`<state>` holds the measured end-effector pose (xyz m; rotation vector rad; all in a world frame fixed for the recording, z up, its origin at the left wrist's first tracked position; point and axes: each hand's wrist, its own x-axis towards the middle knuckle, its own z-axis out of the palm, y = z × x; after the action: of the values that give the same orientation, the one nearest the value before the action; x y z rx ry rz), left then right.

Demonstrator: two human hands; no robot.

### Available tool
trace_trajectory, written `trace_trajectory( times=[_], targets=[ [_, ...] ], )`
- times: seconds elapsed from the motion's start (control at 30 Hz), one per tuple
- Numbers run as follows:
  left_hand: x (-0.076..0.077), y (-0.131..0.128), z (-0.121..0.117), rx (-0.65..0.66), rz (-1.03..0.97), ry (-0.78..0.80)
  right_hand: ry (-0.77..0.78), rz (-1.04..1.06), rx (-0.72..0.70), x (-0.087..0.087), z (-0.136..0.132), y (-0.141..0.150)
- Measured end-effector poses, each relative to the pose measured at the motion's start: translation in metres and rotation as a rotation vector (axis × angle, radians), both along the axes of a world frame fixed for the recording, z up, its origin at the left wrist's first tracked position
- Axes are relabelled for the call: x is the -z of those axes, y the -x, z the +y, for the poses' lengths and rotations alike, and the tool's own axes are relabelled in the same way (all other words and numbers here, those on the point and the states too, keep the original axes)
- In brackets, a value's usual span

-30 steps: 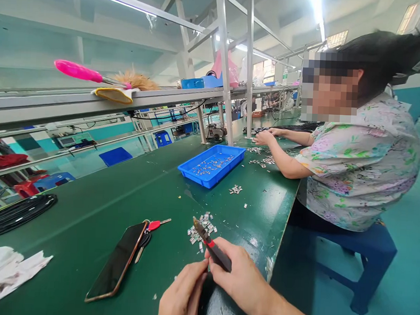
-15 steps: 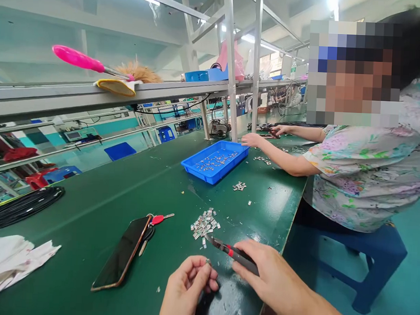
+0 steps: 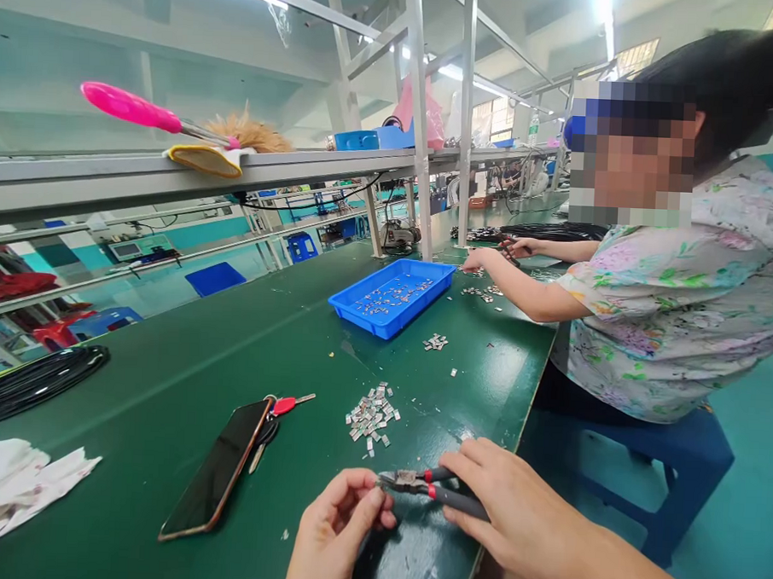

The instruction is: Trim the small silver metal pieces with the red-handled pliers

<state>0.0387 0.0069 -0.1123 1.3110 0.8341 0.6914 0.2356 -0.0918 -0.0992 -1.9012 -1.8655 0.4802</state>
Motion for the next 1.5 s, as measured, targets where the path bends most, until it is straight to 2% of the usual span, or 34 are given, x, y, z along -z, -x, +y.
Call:
trace_trajectory(
  times=[0.37,0.9,1.23,1.33,1.5],
  targets=[
    [-0.002,0.001,-0.001,-0.02,0.081,-0.01,-0.002,-0.056,-0.022,-0.003,-0.004,0.0],
    [0.009,0.007,0.004,0.052,0.144,-0.092,-0.057,-0.202,-0.05,-0.004,-0.006,-0.003],
    [0.01,0.011,0.008,0.102,0.175,-0.233,-0.075,-0.225,-0.084,-0.006,-0.007,-0.005],
    [0.01,0.013,0.008,0.124,0.191,-0.277,-0.145,-0.311,-0.085,0.0,-0.007,-0.005],
    [0.007,0.011,0.007,0.125,0.189,-0.303,-0.392,-0.536,-0.047,0.014,-0.006,-0.001]
  ],
)
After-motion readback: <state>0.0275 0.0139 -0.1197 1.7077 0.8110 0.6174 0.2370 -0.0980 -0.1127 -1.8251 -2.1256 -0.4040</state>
